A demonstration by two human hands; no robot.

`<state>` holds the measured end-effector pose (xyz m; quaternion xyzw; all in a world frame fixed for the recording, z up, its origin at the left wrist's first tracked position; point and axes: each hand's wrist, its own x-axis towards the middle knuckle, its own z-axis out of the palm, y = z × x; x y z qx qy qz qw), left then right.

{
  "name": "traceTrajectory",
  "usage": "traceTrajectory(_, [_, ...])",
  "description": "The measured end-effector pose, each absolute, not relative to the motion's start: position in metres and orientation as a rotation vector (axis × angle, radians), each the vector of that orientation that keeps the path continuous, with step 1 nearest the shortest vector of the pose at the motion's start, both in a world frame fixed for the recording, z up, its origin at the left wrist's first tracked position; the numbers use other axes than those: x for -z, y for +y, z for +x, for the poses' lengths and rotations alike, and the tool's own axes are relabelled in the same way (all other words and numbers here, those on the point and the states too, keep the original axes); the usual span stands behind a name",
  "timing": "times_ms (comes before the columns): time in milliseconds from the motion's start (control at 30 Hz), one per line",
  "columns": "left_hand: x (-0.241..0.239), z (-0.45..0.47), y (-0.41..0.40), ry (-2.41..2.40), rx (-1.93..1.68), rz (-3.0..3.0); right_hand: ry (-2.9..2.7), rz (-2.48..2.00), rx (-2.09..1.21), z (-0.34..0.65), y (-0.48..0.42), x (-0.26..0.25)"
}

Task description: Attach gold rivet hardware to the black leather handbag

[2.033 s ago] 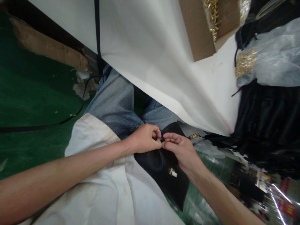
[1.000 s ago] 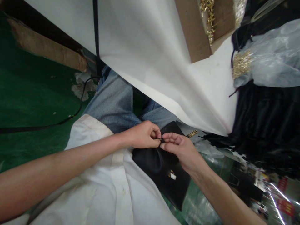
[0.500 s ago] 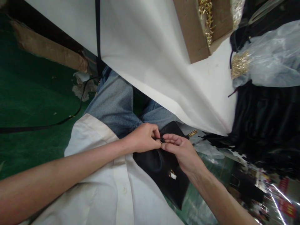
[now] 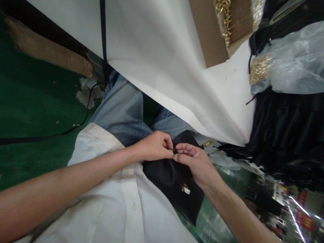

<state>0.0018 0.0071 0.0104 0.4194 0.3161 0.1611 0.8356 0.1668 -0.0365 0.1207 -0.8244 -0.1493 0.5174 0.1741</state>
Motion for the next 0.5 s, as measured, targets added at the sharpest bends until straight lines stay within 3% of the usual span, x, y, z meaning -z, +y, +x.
traceTrajectory(500, [-0.022, -0.001, 0.017, 0.674, -0.399, 1.033, -0.653, -2.285, -1.574, 0.174, -0.032, -0.131])
